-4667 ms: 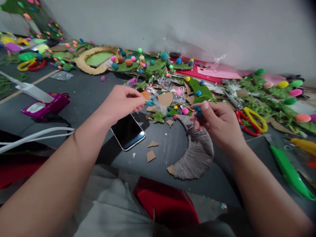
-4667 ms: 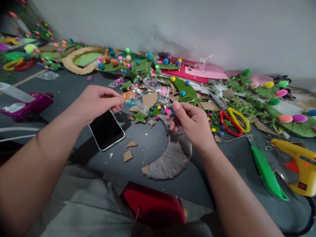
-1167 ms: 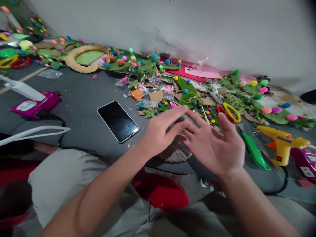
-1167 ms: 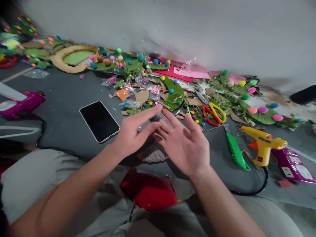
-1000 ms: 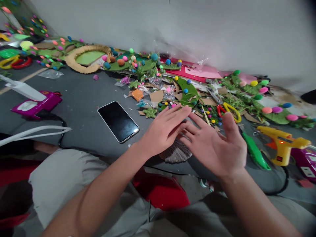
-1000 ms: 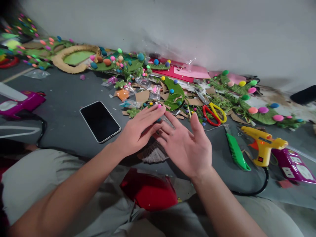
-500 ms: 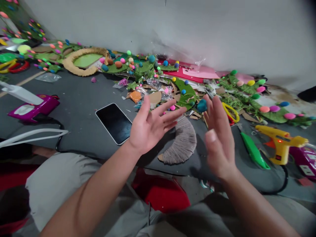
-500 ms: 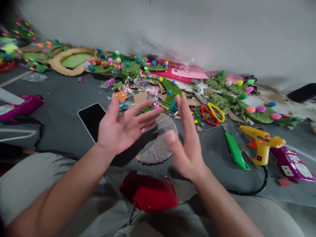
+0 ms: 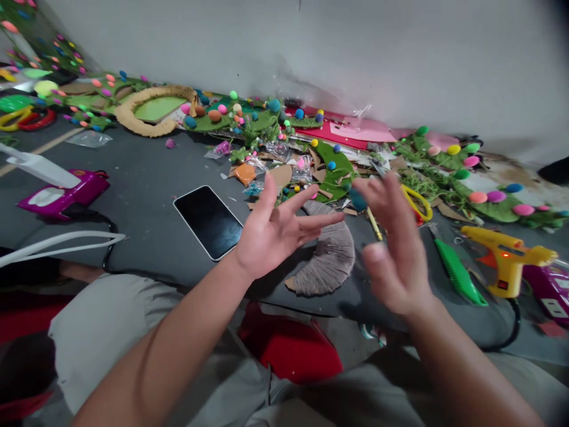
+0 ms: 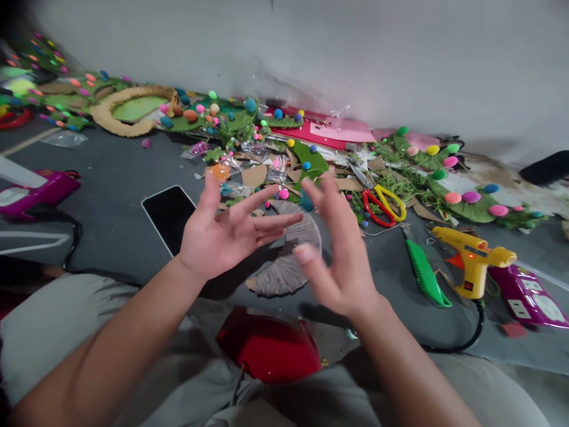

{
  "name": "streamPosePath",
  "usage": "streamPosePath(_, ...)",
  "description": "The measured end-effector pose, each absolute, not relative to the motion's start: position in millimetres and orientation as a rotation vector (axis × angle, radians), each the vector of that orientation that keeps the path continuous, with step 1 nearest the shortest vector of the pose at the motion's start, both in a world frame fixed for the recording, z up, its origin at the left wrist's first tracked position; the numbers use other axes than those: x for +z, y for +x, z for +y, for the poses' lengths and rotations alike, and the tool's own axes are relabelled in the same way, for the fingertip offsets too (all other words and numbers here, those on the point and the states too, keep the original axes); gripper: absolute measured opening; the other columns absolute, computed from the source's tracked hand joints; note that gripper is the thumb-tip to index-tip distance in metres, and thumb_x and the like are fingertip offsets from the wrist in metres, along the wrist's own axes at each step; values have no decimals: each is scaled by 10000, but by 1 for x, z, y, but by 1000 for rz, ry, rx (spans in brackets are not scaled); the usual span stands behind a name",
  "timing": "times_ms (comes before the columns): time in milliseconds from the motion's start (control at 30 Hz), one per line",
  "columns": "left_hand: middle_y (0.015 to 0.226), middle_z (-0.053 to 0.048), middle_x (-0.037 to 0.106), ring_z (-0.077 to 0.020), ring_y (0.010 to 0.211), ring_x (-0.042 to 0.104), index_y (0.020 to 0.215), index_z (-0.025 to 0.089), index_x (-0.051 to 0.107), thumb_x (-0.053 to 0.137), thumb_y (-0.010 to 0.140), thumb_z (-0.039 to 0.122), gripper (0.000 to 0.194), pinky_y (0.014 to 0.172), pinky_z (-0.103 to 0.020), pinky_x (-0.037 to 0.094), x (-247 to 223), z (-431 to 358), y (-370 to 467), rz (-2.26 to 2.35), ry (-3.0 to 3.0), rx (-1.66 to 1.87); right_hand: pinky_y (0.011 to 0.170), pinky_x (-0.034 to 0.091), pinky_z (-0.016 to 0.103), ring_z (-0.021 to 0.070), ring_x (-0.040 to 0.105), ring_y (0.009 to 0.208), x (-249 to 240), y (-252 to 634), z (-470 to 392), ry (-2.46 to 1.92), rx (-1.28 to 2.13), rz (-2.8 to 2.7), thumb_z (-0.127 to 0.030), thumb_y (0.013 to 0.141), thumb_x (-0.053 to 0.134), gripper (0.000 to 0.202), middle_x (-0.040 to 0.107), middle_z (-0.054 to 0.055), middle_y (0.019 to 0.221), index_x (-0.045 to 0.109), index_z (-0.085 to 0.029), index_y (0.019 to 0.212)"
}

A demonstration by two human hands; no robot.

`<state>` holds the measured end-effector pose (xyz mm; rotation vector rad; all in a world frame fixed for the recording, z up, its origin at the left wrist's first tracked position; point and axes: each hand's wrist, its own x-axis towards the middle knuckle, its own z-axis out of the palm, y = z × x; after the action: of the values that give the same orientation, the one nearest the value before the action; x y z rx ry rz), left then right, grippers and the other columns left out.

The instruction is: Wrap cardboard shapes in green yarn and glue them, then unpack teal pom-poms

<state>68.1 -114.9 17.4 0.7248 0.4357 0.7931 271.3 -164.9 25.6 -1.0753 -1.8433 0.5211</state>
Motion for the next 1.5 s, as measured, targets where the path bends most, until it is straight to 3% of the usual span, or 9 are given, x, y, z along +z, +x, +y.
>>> streamPosePath(133,1103,-122,794,-337,1201,685,1420,284,585,343,776,953,959,1038,-453,480,15,-116,68,441,681,759,1293,66,632,362,305,1555,20,281,-165,-1133,278,-2237,-432,915,655,828,493,-2,1596,251,-390,1637)
streamPosePath(333,1255,-172,741,-351,1297,627,1364,231,614,296,785,952,978,1050,-462,479,18,-110,64,364,681,774,1294,149,615,333,232,1586,23,282,-171,-1047,445,-1924,-476,996,476,757,245,-89,1712,97,-441,1650)
streamPosePath(500,1265,-164,736,-361,1265,644,1357,216,620,331,741,976,1020,1081,-470,471,14,-108,62,371,702,740,1296,22,630,368,214,1587,19,282,-165,-1107,269,-2275,-460,895,679,910,411,-27,1645,179,-394,1652)
streamPosePath(700,1348,-176,693,-391,1386,550,1360,209,617,330,746,971,1020,1078,-500,477,15,-111,66,336,694,681,1309,174,553,271,294,1569,32,276,-169,-1066,660,-1783,-469,1057,352,583,359,-68,1673,231,-440,1627)
streamPosePath(1000,1469,-162,600,-388,1495,409,1293,201,667,338,723,983,1022,1104,-486,486,16,-122,70,300,693,720,1292,-23,630,351,102,1611,20,279,-162,-1112,329,-2225,-531,925,633,934,227,-49,1714,72,-400,1659)
streamPosePath(1133,1501,-155,571,-381,1527,356,1281,195,670,298,726,989,1038,1123,-480,473,14,-122,69,266,672,713,1309,137,580,255,251,1586,24,271,-165,-1019,841,-1719,-600,1032,332,628,430,-47,1635,234,-422,1627)
streamPosePath(1267,1576,-165,484,-372,1577,235,1363,121,624,125,712,1015,1213,1183,-489,406,18,-120,67,164,593,682,1238,373,548,224,431,1503,31,272,-164,-906,1075,-1348,-633,1033,74,653,581,-56,1521,495,-416,1482)
streamPosePath(1367,1599,-182,447,-379,1583,204,1392,78,598,85,704,1019,1273,1199,-500,379,19,-120,67,138,557,681,1265,327,547,258,387,1529,31,276,-163,-948,758,-1609,-554,1026,412,542,483,-46,1603,436,-401,1545)
streamPosePath(1500,1552,-174,511,-385,1570,247,1298,120,665,149,688,1031,1212,1182,-468,405,12,-121,71,163,594,662,1290,224,594,329,265,1578,29,276,-161,-1079,157,-1986,-354,880,750,777,331,-20,1687,407,-377,1576)
